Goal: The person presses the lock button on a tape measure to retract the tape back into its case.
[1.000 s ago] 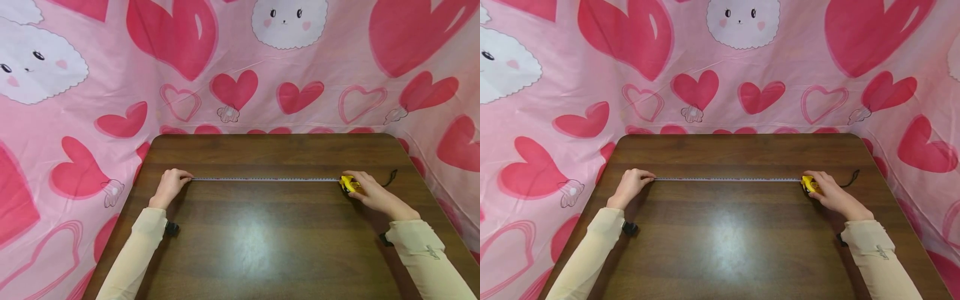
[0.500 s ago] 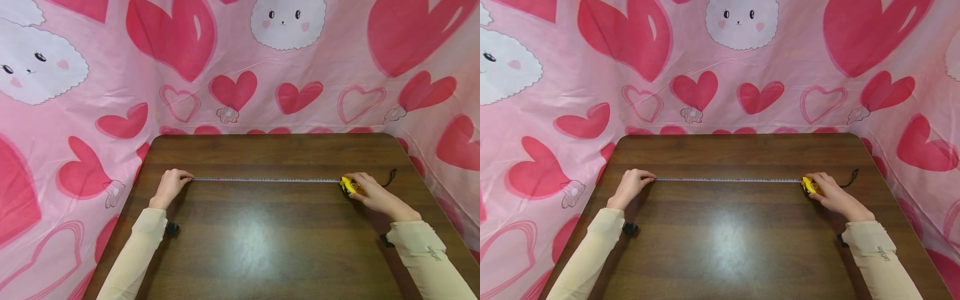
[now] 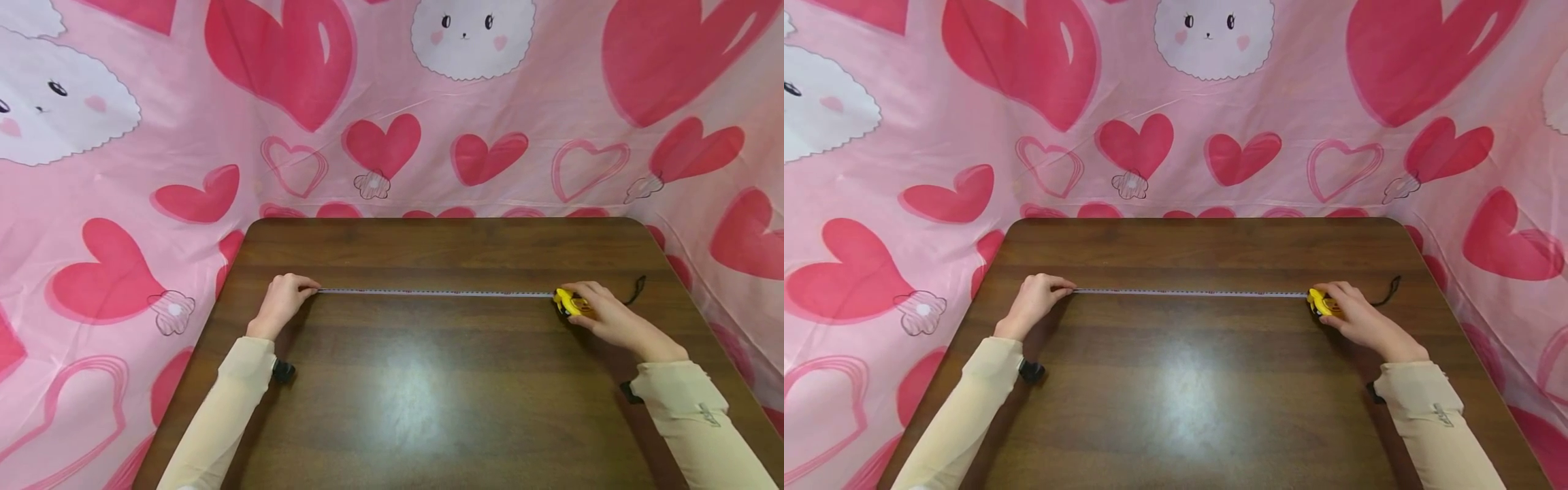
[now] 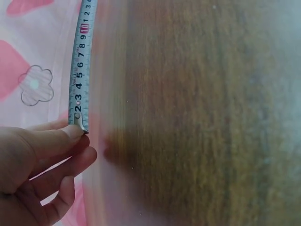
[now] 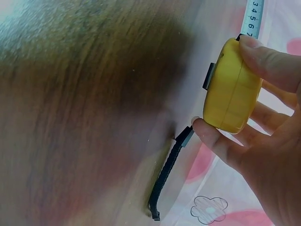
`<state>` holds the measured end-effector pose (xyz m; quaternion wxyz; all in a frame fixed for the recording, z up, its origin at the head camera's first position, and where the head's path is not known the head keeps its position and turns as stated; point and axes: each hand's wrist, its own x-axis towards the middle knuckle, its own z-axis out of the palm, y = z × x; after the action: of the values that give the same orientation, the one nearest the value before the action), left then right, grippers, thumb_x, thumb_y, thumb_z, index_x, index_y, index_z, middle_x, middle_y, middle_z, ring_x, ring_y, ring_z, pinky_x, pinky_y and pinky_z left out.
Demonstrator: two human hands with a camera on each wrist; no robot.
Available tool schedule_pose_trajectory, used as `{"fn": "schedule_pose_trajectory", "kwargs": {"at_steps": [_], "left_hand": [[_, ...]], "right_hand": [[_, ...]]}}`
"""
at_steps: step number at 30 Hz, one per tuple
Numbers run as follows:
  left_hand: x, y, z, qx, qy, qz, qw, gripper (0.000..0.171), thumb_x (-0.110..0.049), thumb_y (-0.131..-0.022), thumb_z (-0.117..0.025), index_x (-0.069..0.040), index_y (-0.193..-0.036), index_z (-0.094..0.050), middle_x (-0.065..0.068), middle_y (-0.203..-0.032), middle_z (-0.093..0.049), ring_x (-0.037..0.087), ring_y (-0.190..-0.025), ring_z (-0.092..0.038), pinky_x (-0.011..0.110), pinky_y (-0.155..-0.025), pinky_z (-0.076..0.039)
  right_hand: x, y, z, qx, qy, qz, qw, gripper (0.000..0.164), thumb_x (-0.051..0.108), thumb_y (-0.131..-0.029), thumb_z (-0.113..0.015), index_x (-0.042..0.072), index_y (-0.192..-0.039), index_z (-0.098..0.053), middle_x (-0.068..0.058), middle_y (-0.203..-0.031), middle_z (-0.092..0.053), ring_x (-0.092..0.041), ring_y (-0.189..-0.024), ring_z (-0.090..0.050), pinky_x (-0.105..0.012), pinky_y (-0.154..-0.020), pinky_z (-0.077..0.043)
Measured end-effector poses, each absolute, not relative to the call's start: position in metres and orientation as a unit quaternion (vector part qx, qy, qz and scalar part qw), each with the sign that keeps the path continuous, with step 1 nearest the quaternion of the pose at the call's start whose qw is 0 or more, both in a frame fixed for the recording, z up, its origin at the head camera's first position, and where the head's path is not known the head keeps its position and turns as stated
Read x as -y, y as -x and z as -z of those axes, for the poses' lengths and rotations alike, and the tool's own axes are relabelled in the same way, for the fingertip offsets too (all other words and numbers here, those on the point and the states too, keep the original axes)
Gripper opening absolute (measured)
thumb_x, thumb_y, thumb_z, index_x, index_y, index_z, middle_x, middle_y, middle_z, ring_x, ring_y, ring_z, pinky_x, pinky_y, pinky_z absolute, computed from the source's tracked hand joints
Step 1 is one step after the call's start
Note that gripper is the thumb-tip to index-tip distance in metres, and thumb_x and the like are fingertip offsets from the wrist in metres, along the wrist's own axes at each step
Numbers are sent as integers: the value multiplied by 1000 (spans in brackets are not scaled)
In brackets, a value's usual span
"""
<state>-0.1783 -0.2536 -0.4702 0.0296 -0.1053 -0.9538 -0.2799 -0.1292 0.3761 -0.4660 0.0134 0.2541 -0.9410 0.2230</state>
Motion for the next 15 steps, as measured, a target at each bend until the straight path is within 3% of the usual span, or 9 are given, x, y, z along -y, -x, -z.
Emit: {"fn": "schedule_pose_trajectory", "kwargs": {"at_steps": [15], "left_hand": [[247, 176, 473, 952, 108, 286, 26, 14, -7, -94, -77, -7, -106, -83, 13, -106, -79, 31, -98, -73, 51, -91, -57]], "right_hand": [[-370, 129, 464, 937, -264, -226, 19, 58, -4, -84, -82, -6, -135, -55, -30, -126, -57, -46, -113, -54, -64, -86, -46]]}}
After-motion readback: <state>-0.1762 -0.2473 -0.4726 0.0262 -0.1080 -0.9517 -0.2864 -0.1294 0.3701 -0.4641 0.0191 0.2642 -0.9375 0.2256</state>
